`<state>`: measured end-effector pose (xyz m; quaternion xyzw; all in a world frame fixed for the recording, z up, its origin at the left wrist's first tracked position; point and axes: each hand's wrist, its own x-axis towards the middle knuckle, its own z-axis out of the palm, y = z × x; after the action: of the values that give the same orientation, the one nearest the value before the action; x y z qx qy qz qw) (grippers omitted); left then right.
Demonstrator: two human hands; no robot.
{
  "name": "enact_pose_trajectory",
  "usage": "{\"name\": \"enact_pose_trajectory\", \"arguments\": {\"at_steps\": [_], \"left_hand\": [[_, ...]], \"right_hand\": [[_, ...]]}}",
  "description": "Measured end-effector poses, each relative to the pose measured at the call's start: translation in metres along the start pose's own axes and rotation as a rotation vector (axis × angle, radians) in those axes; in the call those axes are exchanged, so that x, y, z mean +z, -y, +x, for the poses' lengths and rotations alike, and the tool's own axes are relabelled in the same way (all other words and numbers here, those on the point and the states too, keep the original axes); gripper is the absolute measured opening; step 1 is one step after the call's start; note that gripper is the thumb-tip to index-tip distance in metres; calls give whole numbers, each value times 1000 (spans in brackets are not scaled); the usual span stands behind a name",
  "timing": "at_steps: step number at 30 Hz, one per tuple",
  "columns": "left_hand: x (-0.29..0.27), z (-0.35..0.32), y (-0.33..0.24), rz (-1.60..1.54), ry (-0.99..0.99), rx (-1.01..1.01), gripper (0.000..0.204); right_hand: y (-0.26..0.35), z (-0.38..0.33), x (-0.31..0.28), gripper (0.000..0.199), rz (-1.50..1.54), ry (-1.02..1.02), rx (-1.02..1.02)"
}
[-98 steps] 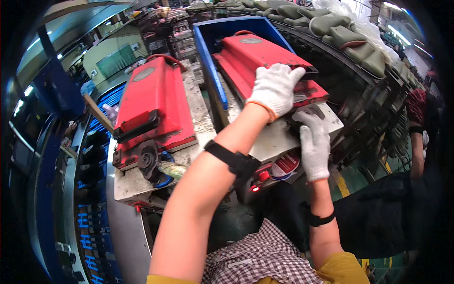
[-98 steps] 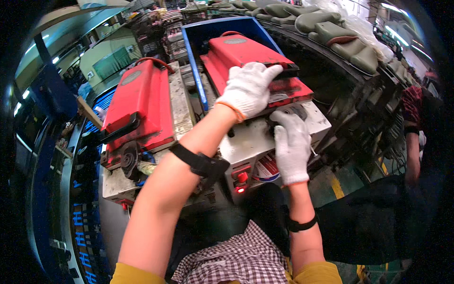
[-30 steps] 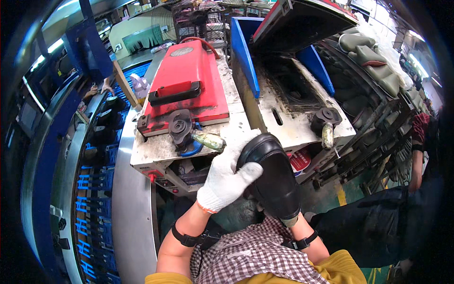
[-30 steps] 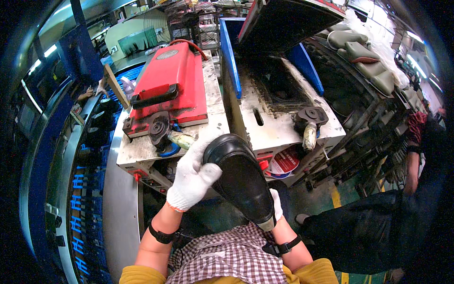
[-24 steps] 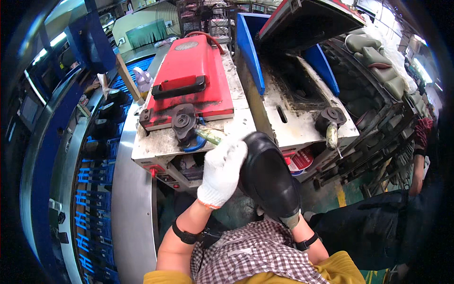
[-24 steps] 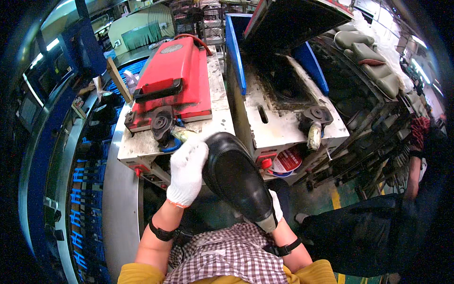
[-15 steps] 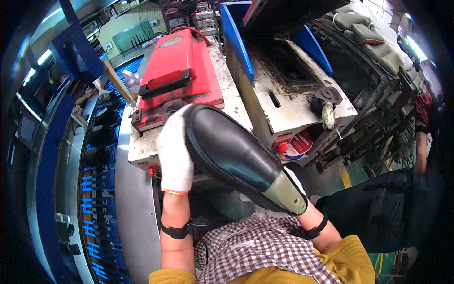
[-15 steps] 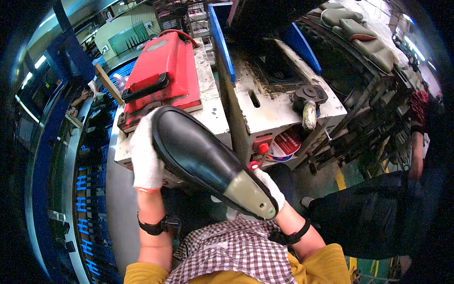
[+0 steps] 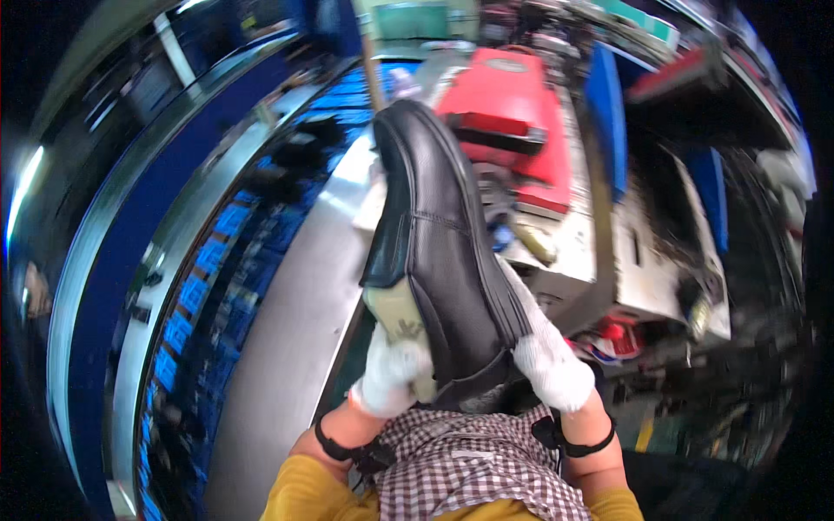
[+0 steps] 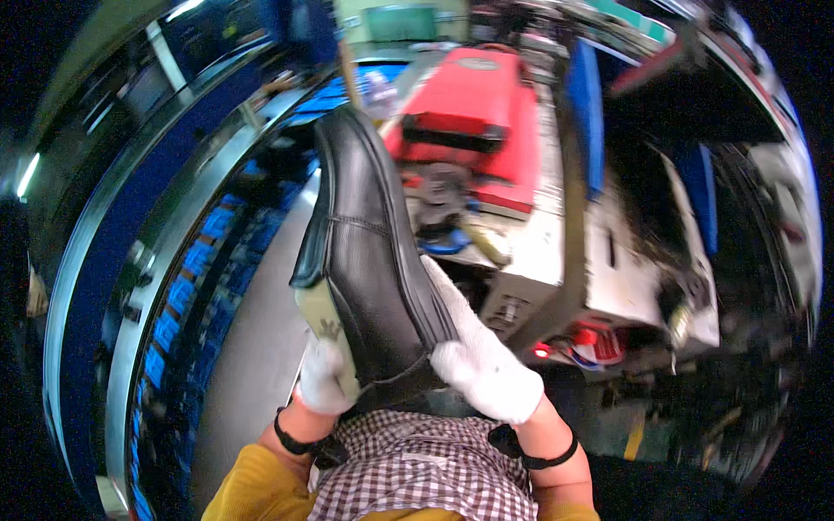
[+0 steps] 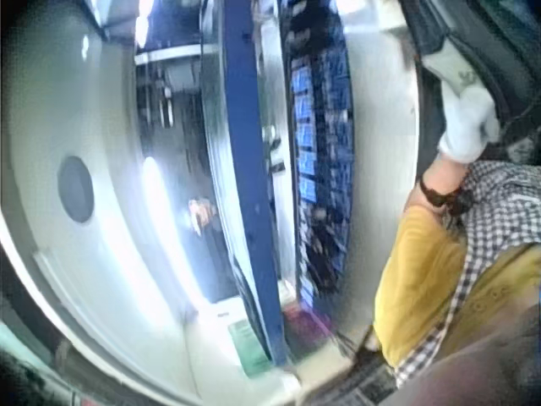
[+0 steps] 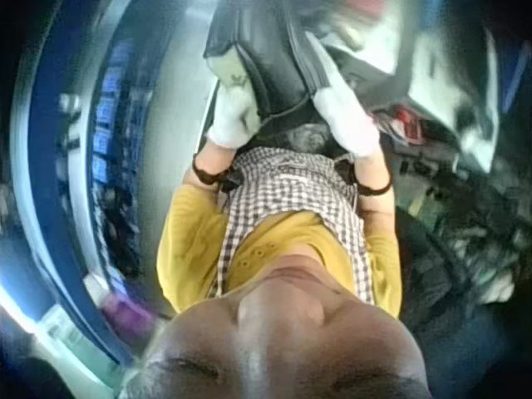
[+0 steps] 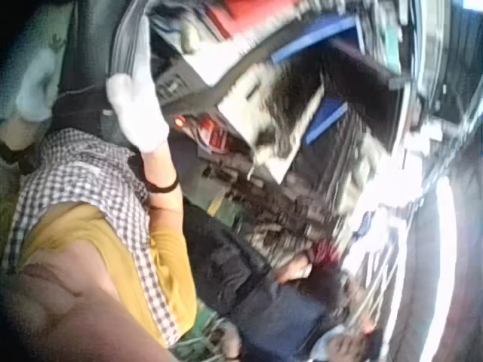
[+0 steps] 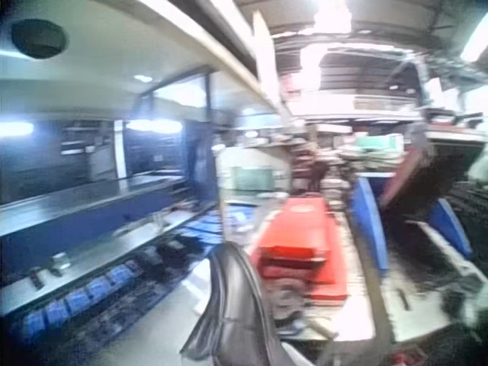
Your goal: Operating a heat press to attach soles to shoes on a factory production line.
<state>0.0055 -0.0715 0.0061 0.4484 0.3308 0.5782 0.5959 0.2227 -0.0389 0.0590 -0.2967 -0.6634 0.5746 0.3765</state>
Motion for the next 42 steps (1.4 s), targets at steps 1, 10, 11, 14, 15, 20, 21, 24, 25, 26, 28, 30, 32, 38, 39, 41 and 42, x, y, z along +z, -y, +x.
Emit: {"name": "enact_pose_trajectory", "arguments": {"at_steps": [1,10,11,14,15,20,21,24,25,26,28,30,32,38,39,41,42], "left_hand": [[-8,-1,-4,-146,-83,-34,97],[-154,27,-33,-215,-772,79,25],[-183,38,-36,-101,-829,96,26],[-277,87,-35,-177,-894,-18,41],[-300,102,-41,-209,-934,-101,39],[-437,191,-35,27,-1152,-142,50],[-484,198,-29,180,-1169,-57,66],[-529,235,2,585,-1533,31,104],[-534,234,7,627,-1376,-132,125],[-537,237,12,620,-1376,-141,125],[-543,231,5,378,-1525,-285,114],[-537,209,3,470,-1435,-234,109],[-506,188,4,629,-1208,-127,100],[-445,85,-34,1399,-1643,15,77],[-482,31,-49,1990,-1660,-384,75],[-500,-8,-66,1688,-1743,-492,72],[-487,3,-50,1702,-1678,-455,72]], "right_hand": [[-9,9,5,104,-38,90,-61],[-35,37,-35,43,-679,-574,-434],[-42,44,-44,44,-810,-604,-443],[-61,63,-48,43,-1025,-606,-402],[-63,67,-48,41,-1062,-612,-429],[-65,75,-42,38,-1168,-711,-420],[-69,74,-43,38,-1137,-704,-418],[-79,70,-49,40,-1096,-720,-387],[-79,68,-50,41,-1149,-705,-363],[-81,68,-48,41,-1157,-698,-358],[-83,69,-45,42,-1137,-709,-322],[-86,70,-44,42,-1138,-705,-315],[-85,70,-46,42,-1165,-717,-305],[-78,64,-56,39,-1166,-793,-377],[-72,65,-51,34,-1164,-756,-398],[-62,68,-53,39,-1137,-776,-404],[-74,80,-49,38,-1106,-734,-375]]}}
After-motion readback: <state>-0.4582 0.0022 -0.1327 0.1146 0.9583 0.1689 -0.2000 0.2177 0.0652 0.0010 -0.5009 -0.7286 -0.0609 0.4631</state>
